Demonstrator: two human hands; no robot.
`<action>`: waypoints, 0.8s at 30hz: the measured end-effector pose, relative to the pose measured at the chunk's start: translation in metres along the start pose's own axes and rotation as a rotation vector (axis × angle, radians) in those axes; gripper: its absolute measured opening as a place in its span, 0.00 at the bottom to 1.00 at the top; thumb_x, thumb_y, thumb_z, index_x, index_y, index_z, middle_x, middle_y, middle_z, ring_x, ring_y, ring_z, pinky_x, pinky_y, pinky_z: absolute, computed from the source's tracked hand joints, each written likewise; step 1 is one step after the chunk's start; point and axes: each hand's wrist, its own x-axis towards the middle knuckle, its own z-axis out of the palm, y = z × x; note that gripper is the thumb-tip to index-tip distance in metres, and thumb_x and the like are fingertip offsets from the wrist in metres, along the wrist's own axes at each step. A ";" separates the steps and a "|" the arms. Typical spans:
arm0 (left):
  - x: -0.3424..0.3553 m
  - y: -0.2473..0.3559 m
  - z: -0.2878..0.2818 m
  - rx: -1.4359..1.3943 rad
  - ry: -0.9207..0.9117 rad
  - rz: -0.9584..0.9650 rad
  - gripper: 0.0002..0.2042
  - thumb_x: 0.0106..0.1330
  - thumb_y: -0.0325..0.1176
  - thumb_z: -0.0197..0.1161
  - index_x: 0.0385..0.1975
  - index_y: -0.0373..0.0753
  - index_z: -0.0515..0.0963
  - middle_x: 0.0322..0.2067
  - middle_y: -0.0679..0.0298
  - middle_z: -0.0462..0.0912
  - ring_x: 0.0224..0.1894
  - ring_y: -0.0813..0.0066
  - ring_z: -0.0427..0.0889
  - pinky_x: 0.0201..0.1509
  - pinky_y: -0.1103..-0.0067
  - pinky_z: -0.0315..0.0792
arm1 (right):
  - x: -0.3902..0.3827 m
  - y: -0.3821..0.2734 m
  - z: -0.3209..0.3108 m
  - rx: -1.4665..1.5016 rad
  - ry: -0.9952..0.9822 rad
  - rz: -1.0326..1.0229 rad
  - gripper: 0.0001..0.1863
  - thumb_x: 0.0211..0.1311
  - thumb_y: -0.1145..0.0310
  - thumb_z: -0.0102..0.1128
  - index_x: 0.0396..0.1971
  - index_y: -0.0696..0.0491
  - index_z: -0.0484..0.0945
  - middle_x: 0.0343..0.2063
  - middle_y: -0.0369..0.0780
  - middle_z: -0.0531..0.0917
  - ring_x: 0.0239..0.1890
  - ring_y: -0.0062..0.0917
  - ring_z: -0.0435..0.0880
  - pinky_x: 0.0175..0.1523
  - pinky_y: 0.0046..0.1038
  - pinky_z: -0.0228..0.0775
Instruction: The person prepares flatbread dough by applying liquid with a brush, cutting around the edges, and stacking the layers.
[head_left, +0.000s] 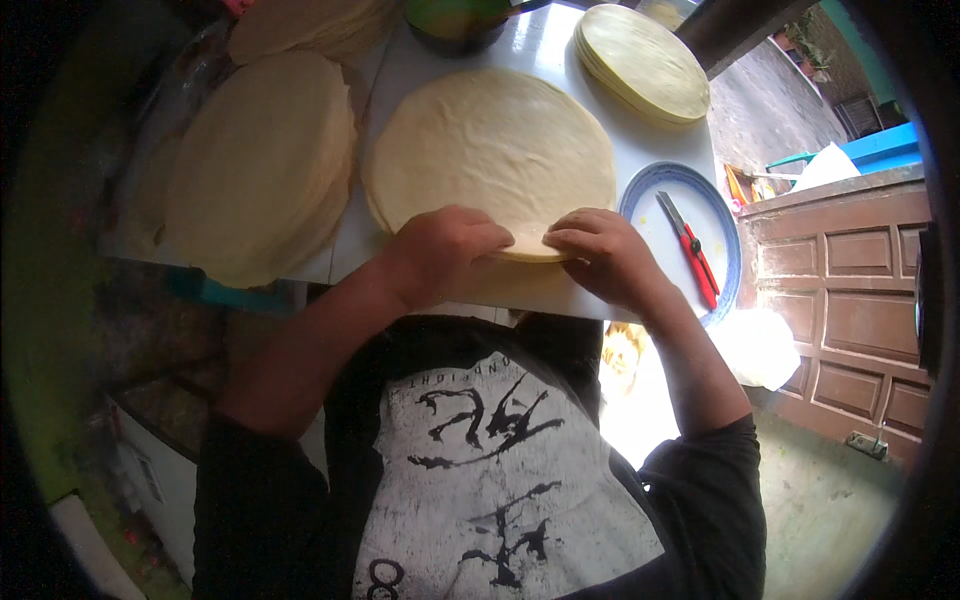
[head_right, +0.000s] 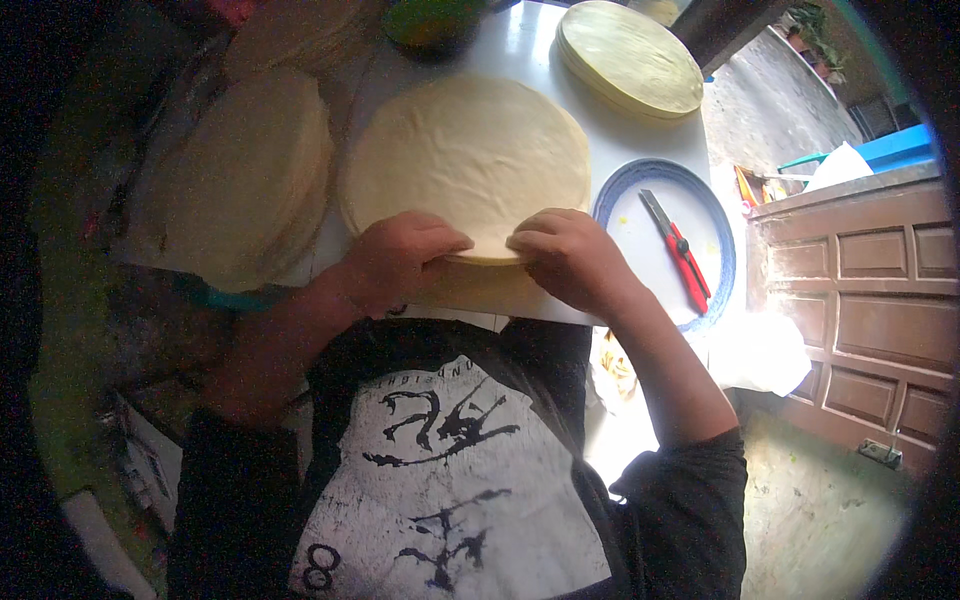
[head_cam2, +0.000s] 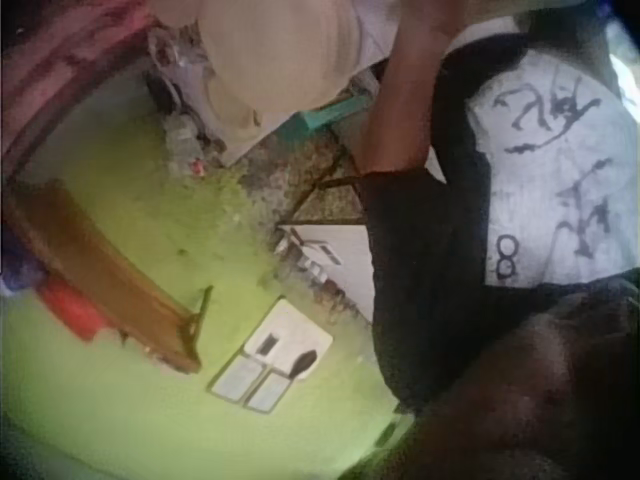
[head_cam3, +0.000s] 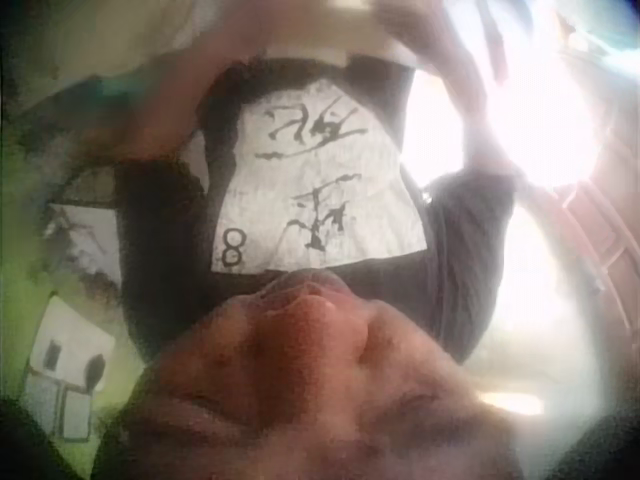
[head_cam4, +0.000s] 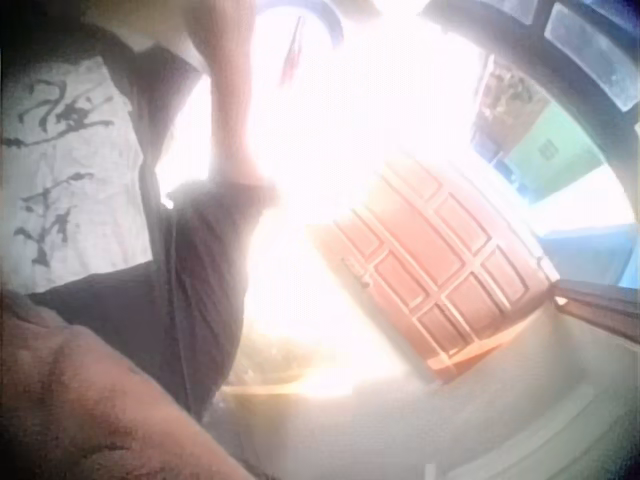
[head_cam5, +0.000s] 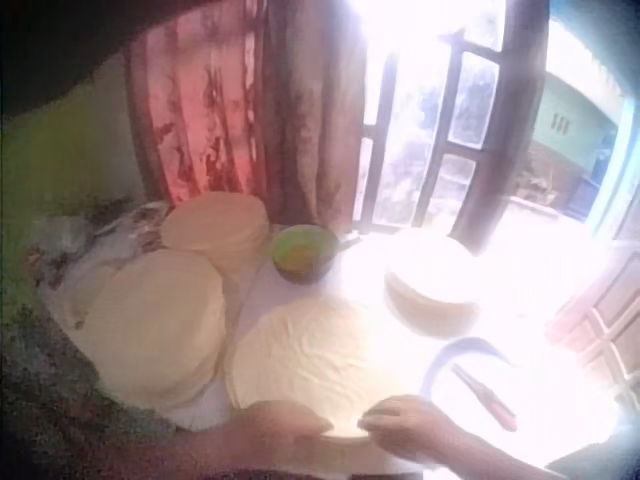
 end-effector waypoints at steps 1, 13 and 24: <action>-0.004 0.000 0.005 0.023 -0.016 0.010 0.14 0.58 0.29 0.71 0.45 0.39 0.84 0.39 0.55 0.86 0.45 0.52 0.84 0.48 0.63 0.78 | -0.002 -0.003 0.003 -0.011 0.006 -0.003 0.10 0.53 0.75 0.68 0.36 0.51 0.82 0.36 0.40 0.86 0.42 0.40 0.85 0.46 0.40 0.77; -0.020 -0.004 0.020 0.047 0.089 0.053 0.14 0.56 0.31 0.76 0.42 0.39 0.83 0.39 0.59 0.84 0.45 0.54 0.82 0.50 0.63 0.76 | -0.012 -0.009 0.026 -0.072 0.037 0.005 0.14 0.48 0.73 0.75 0.35 0.49 0.81 0.42 0.38 0.84 0.46 0.39 0.84 0.50 0.39 0.76; -0.020 -0.007 0.023 0.120 0.084 0.096 0.14 0.57 0.32 0.76 0.41 0.40 0.84 0.39 0.59 0.86 0.44 0.54 0.84 0.48 0.63 0.78 | -0.006 -0.006 0.026 -0.036 0.040 -0.001 0.08 0.51 0.69 0.72 0.29 0.50 0.81 0.33 0.40 0.83 0.41 0.41 0.83 0.45 0.42 0.75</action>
